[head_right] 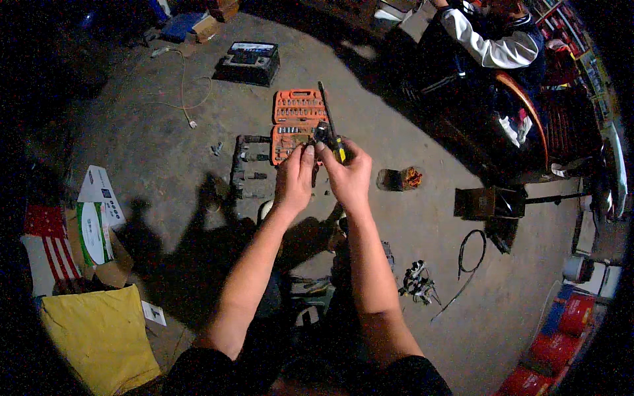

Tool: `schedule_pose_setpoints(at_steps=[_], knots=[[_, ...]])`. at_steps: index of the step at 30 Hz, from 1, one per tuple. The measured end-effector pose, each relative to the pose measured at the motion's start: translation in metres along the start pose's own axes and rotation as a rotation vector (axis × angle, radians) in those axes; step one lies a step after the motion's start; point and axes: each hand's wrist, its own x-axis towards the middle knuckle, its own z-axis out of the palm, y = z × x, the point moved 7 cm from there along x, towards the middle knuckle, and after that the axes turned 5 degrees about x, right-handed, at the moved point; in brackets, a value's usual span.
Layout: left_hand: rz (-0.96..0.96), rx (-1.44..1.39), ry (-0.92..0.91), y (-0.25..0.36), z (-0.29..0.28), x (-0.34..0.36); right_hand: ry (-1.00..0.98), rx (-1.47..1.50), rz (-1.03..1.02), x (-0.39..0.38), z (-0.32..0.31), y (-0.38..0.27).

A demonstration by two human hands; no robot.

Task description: The person sits on the floor and uses a screwdriver and pliers to disassemble and manipulate a small mechanical component. They repeatedly loosen screws, remove parts, and inspect the internal mechanisms of the device.

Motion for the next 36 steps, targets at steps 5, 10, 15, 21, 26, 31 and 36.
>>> schedule_pose_setpoints(at_steps=[5, 10, 15, 21, 26, 31, 36], knots=[[-0.069, -0.010, 0.079, -0.008, -0.015, 0.007, 0.008, -0.036, -0.064, -0.001, 0.001, 0.000], [-0.192, 0.034, 0.274, -0.031, -0.056, 0.020, -0.081, -0.240, -0.225, -0.019, 0.021, -0.014], [-0.163, 0.023, 0.307, -0.039, -0.084, 0.025, -0.274, -0.489, -0.306, -0.034, 0.045, -0.004], [-0.248, 0.007, 0.316, -0.030, -0.083, 0.022, -0.240, -0.500, -0.344, -0.035, 0.049, -0.019], [-0.175, 0.230, 0.305, -0.059, -0.076, 0.024, -0.214, -0.519, -0.438, -0.037, 0.054, -0.016], [-0.136, 0.462, 0.291, -0.029, -0.076, 0.022, -0.146, -0.607, -0.303, -0.043, 0.056, -0.012], [-0.006, 0.734, 0.256, -0.015, -0.073, 0.022, -0.195, -0.362, -0.094, -0.033, 0.049, 0.000]])
